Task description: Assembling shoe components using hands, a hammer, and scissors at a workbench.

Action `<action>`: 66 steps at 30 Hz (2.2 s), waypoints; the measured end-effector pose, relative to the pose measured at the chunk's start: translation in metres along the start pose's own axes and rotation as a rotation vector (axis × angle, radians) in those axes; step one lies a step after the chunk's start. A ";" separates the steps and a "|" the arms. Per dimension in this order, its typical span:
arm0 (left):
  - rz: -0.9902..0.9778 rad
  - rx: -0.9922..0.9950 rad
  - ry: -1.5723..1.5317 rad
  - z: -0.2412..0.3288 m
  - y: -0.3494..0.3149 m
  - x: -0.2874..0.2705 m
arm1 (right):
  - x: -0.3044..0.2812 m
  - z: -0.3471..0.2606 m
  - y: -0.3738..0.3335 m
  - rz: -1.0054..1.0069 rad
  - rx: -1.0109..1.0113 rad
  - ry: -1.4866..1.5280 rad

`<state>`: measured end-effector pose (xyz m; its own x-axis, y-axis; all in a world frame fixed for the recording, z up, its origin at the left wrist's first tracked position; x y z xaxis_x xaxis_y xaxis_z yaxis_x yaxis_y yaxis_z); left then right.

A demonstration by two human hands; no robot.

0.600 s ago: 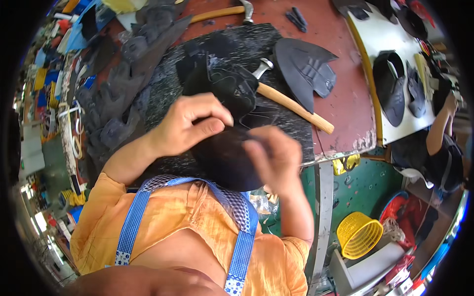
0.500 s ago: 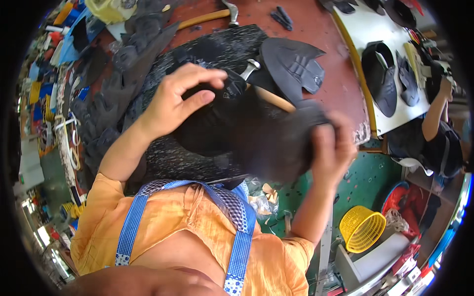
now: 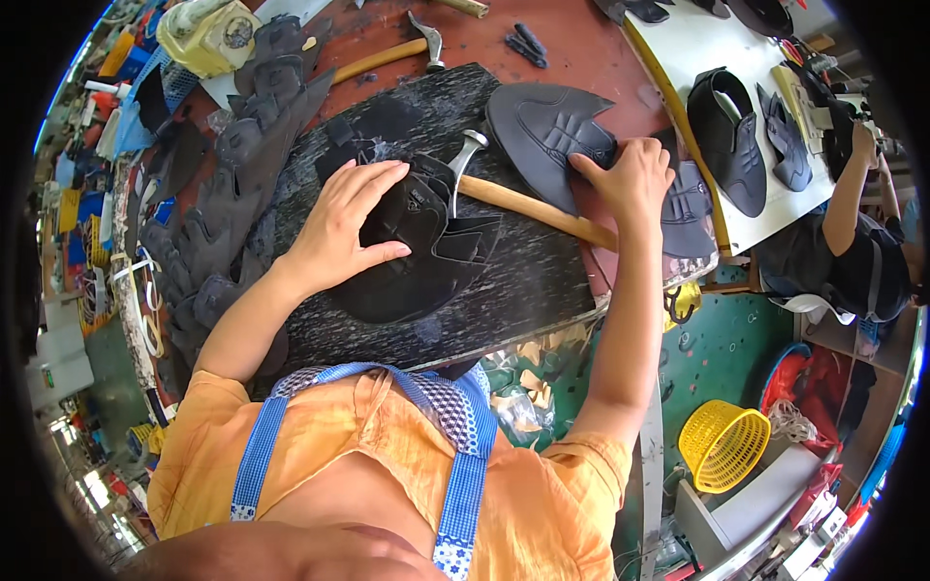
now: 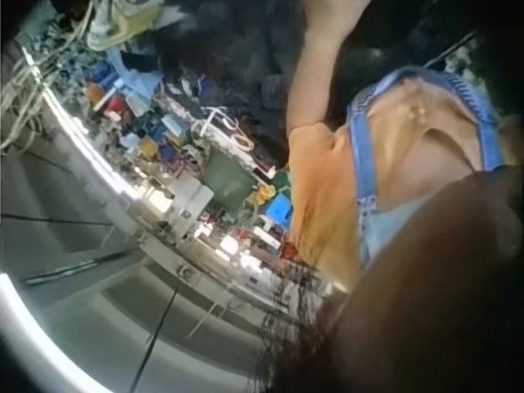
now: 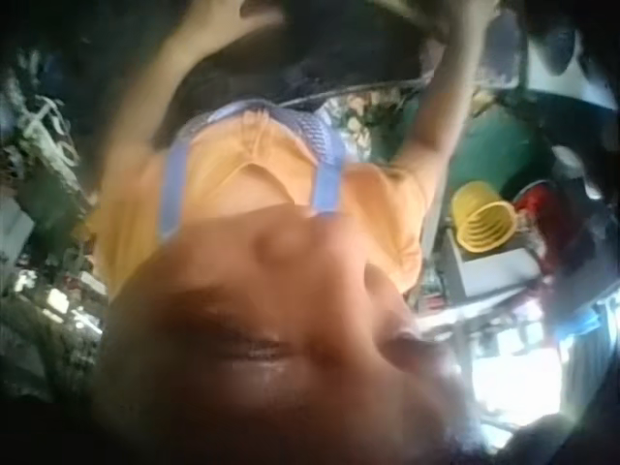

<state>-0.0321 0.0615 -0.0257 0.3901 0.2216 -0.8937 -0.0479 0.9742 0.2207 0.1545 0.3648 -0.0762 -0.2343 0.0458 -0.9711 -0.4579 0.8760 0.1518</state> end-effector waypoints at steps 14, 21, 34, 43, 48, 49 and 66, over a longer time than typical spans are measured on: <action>0.421 0.357 0.286 0.072 0.060 -0.118 | -0.138 -0.119 -0.070 -0.399 -0.317 1.334; 0.168 -0.124 -0.680 0.024 -0.009 -0.110 | -0.111 -0.145 -0.094 -0.696 -0.291 1.548; 0.180 -0.226 0.048 -0.024 -0.095 -0.087 | -0.039 -0.149 -0.135 -0.022 -0.485 0.544; 0.014 0.002 -0.521 0.018 0.009 -0.062 | -0.063 -0.148 -0.136 -0.727 -0.303 1.244; 0.188 -0.245 -0.835 0.019 -0.012 -0.055 | -0.070 -0.154 -0.138 -0.783 -0.270 1.239; 0.240 -0.226 -0.787 0.023 -0.015 -0.059 | -0.069 -0.155 -0.143 -0.764 -0.291 1.215; 0.221 0.033 0.148 -0.024 -0.013 -0.012 | -0.073 0.106 0.007 0.107 -0.004 0.598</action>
<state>-0.0584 0.0475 -0.0277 0.2346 0.4350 -0.8693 -0.0865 0.9001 0.4270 0.2591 0.4188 -0.0239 -0.7201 -0.1451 -0.6785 -0.4077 0.8797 0.2446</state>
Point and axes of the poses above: each hand's wrist, its own y-axis towards the middle knuckle, its own x-axis out of the palm, z = x × y, the point moved 5 cm from there along y, towards the middle knuckle, and after that the axes turned 8 degrees about x, right-handed, at the moved point
